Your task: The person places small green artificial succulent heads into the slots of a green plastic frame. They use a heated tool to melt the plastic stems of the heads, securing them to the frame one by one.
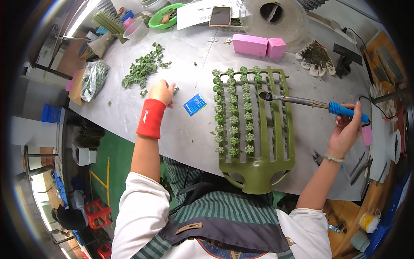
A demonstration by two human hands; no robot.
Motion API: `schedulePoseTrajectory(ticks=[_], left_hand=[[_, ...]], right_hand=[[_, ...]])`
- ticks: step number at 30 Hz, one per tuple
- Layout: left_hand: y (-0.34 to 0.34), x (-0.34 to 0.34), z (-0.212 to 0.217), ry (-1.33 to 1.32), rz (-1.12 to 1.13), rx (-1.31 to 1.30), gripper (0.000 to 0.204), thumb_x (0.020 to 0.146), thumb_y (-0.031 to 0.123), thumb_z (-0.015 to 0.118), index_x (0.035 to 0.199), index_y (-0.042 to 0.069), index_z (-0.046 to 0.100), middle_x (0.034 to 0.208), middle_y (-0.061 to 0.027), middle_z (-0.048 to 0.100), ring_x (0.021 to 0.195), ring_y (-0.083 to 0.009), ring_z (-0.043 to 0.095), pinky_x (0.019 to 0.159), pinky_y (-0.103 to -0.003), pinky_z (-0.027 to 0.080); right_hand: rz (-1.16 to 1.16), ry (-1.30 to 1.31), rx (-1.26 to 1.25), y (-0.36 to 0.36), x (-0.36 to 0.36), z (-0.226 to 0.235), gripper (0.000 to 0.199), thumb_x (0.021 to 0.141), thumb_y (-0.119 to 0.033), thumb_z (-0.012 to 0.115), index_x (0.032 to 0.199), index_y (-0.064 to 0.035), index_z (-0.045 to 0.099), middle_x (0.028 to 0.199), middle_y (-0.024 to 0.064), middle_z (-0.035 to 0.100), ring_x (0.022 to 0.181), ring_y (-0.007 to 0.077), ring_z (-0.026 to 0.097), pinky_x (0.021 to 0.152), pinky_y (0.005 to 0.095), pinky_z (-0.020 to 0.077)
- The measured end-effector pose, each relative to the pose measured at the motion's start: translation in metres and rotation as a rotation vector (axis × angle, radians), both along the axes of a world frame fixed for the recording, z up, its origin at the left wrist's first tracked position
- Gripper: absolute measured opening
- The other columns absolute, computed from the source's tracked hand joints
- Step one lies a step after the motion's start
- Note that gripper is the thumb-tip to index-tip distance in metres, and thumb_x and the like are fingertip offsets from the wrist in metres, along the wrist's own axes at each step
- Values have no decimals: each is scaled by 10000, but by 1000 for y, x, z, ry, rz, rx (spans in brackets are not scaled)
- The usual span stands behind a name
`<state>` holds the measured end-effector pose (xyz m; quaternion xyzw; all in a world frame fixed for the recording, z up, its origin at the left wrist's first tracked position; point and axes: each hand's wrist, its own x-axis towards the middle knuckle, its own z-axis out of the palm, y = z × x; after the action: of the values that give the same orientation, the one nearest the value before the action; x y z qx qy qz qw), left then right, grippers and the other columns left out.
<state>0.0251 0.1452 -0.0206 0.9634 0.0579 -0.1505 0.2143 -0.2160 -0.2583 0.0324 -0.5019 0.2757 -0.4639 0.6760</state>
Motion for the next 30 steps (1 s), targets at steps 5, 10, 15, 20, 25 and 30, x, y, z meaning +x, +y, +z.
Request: schedulePoseTrajectory(ticks=[5,10,15,20,25,30], left_hand=[[5,2,-25,-218,28,-282,206,817,201,721,923,62,613,686,-71,667,535,-157,642,576,-301,532],[-5,-7,-13,-331,-139,-184,207,807,144,717,973,49,639,763,-75,684,697,-144,658,655,-273,524],[-77,-59,43,-180,-436,-851,214,825,71,696,1038,46,707,843,-49,697,762,-77,612,697,-222,499],[-145,-92,45,-239,-670,-703,198,831,55,692,1028,67,694,903,-65,680,825,-126,625,761,-264,505],[-169,-90,28,-575,-777,-412,232,762,91,738,990,115,704,866,-71,672,847,-213,604,762,-341,497],[-181,-86,13,-699,-777,-283,201,765,167,743,963,157,716,866,0,681,943,-188,574,904,-368,389]], right_hand=[[28,-21,-7,-3,-3,0,304,886,-307,656,754,-37,618,691,50,628,490,84,521,458,197,401],[23,-32,2,-4,-6,0,305,888,-299,659,752,-29,624,692,66,642,484,90,531,452,205,406],[27,-32,-18,-7,-7,-5,298,893,-285,656,758,-21,623,682,65,633,483,97,535,453,210,410],[15,-52,-15,-3,-2,-7,298,902,-276,648,759,-15,621,680,64,629,492,101,545,455,218,417],[56,-87,13,0,3,-17,298,907,-281,641,764,-20,627,675,57,622,493,101,546,449,228,428],[63,-97,20,2,6,-25,300,908,-276,638,761,-15,621,676,60,621,506,110,565,454,234,441]])
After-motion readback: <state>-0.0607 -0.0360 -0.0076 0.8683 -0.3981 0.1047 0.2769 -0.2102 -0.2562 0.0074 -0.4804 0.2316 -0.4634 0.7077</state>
